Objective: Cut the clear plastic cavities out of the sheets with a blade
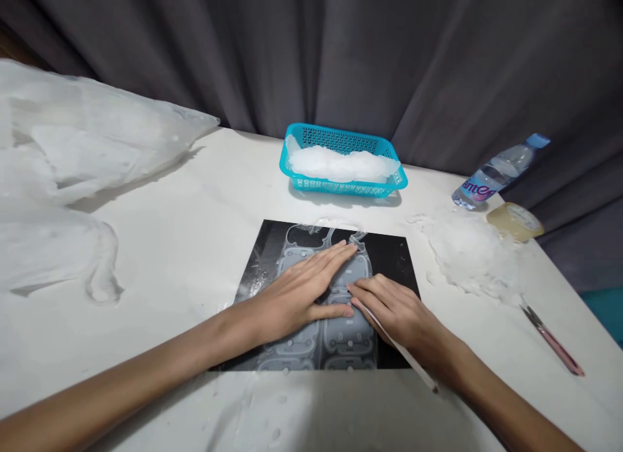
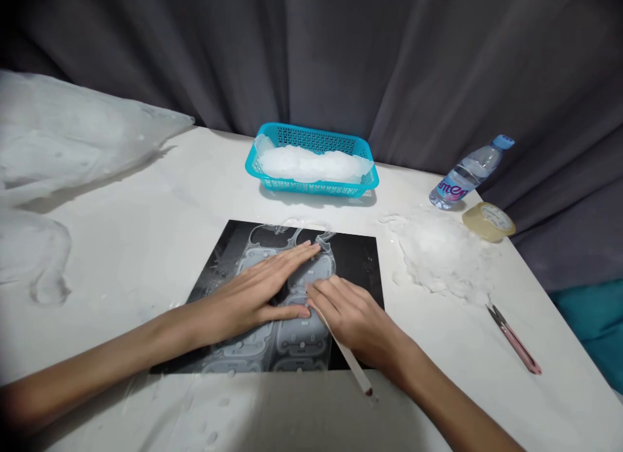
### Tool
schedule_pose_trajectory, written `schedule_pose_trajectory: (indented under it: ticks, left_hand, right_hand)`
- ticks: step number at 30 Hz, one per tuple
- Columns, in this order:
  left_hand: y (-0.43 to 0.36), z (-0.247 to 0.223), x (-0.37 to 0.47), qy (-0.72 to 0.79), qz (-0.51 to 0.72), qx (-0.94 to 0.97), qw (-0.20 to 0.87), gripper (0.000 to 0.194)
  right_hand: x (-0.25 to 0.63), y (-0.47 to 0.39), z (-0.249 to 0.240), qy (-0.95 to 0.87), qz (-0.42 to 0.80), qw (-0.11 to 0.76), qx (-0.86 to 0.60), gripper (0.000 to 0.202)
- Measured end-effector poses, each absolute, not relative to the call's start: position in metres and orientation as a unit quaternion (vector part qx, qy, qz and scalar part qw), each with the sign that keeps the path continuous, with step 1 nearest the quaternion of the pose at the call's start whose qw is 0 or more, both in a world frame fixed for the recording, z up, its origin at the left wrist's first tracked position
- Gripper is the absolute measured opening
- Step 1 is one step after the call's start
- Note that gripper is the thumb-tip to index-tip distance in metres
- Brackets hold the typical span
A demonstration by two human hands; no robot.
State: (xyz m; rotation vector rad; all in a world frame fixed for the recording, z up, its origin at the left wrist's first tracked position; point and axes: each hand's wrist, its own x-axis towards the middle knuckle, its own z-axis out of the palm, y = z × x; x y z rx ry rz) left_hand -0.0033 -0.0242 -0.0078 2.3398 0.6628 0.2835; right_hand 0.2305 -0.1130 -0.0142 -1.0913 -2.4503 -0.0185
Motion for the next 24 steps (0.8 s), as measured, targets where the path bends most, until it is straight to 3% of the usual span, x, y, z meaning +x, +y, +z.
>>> schedule_pose_trajectory:
  ticks: [6, 9, 13, 15, 18, 19, 22, 24]
  left_hand:
    - [-0.023, -0.005, -0.004, 0.270, 0.070, 0.900, 0.336, 0.104]
    - [-0.022, -0.005, -0.006, 0.276, 0.084, 0.893, 0.346, 0.108]
    - [-0.018, 0.001, 0.003, 0.319, 0.192, 0.862, 0.344, 0.115]
    - [-0.013, 0.008, 0.011, 0.311, 0.235, 0.853, 0.346, 0.096]
    - [-0.003, 0.018, 0.022, 0.291, 0.241, 0.842, 0.384, 0.036]
    - [0.000, 0.020, 0.024, 0.304, 0.246, 0.827, 0.405, 0.028]
    - [0.006, 0.024, 0.024, 0.346, 0.271, 0.740, 0.510, 0.031]
    - [0.007, 0.026, 0.022, 0.345, 0.269, 0.676, 0.592, 0.031]
  right_hand:
    - [0.260, -0.066, 0.009, -0.674, -0.033, 0.451, -0.585, 0.018]
    - [0.278, -0.057, 0.021, -0.654, 0.007, 0.461, -0.599, 0.015]
    - [0.263, -0.076, 0.029, -0.707, 0.098, 0.423, -0.558, 0.017]
    - [0.250, -0.086, 0.031, -0.724, 0.161, 0.407, -0.533, 0.020]
    - [0.239, -0.094, 0.033, -0.696, 0.229, 0.430, -0.527, 0.028]
    - [0.239, -0.095, 0.032, -0.677, 0.227, 0.449, -0.537, 0.028]
    - [0.243, -0.098, 0.028, -0.654, 0.169, 0.475, -0.564, 0.020]
    - [0.245, -0.098, 0.021, -0.678, 0.118, 0.450, -0.569, 0.033]
